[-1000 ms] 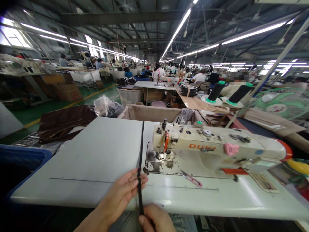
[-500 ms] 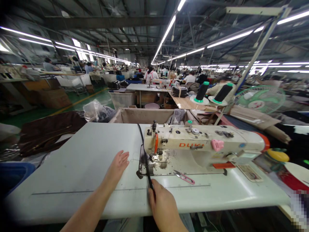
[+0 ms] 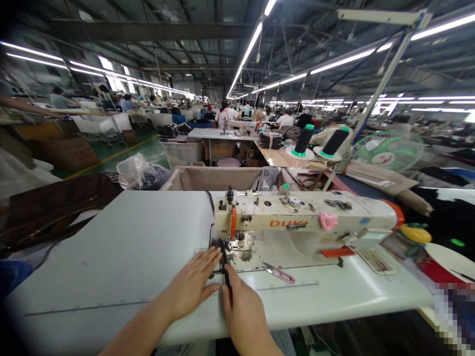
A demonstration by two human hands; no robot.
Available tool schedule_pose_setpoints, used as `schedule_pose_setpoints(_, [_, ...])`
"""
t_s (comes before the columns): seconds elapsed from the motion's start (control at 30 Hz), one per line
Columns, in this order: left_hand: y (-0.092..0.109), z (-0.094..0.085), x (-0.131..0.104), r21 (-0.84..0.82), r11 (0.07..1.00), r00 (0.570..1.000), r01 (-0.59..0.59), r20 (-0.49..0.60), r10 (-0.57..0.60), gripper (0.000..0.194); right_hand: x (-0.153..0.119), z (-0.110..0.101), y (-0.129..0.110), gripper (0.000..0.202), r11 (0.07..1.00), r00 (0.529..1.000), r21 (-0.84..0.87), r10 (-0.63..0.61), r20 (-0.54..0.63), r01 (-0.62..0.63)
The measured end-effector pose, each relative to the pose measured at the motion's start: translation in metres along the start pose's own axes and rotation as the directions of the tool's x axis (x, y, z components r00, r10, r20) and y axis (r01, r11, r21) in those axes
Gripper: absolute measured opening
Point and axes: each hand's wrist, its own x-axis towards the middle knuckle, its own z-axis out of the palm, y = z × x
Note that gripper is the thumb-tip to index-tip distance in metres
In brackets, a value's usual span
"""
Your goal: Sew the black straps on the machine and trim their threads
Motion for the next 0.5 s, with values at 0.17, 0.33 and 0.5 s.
schedule_pose_setpoints(0.17, [-0.022,0.013,0.000,0.146,0.977,0.985,0.156,-0.093,-0.144,0.078,0.005,-0.001,0.002,0.049,0.999,0.999,-0.017,0.034,0.034,-0.034])
schedule_pose_setpoints(0.33, [-0.030,0.022,0.003,0.213,0.901,0.917,0.377,-0.227,-0.329,0.077,0.009,0.000,-0.002,0.049,0.998,0.998,-0.016,0.053,0.034,-0.053])
schedule_pose_setpoints(0.5, [-0.020,0.019,0.011,0.168,0.964,0.962,0.205,-0.215,-0.168,0.084,0.013,0.002,-0.006,0.051,0.993,0.996,-0.098,0.066,0.051,-0.061])
